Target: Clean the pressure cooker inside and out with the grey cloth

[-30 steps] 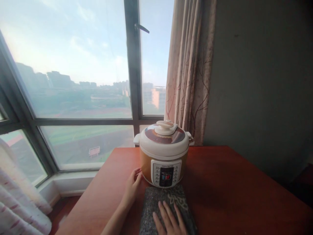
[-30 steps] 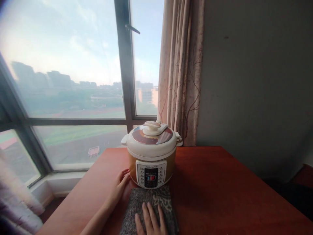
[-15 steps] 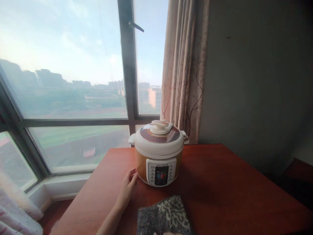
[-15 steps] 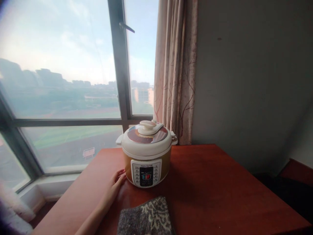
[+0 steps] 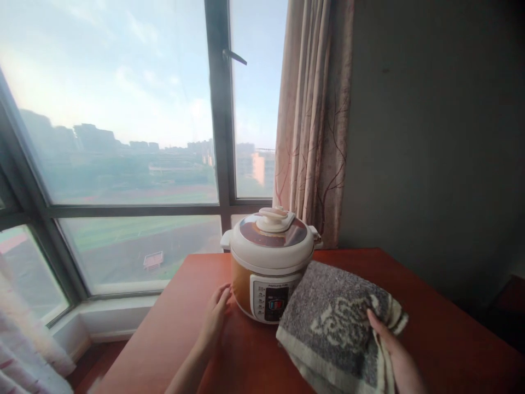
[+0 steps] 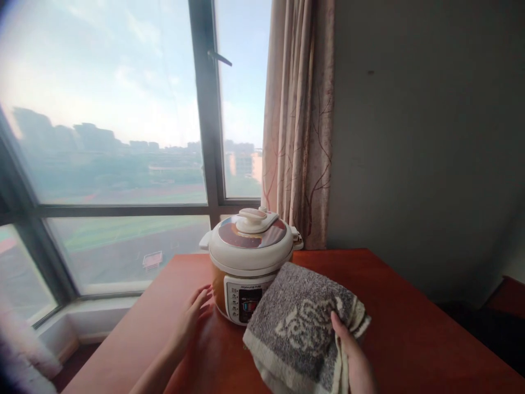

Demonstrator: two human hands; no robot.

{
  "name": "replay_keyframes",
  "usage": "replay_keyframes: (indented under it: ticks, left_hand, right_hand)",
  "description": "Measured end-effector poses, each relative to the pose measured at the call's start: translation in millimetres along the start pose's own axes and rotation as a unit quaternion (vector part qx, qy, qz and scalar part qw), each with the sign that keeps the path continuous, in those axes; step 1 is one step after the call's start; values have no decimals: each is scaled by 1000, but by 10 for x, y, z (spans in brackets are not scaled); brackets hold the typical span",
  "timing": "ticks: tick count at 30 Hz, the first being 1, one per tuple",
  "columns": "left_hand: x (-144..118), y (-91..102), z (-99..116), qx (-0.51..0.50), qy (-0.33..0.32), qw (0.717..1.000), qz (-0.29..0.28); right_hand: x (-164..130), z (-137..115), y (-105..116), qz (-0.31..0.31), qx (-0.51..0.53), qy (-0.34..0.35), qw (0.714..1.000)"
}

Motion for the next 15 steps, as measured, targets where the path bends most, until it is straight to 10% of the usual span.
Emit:
replay_keyframes:
  ticks: [8,15]
  left_hand:
    - [299,-276,845,-42,-52,998,-2]
    - [579,-675,1035,-108,-6,993,-46]
  right_hand:
    - [249,-1449,-793,73,125,369,918]
    - [240,-1868,-2315,-82,-247,637,726]
Point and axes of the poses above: each hand's wrist, its own x-axis towards the middle knuckle, its own y-axis out of the back of the hand, z = x × y, the point moved 5 cm from there along x, towards the middle knuckle, and after that the axes turned 15 degrees about z, right-handed, at the moved point
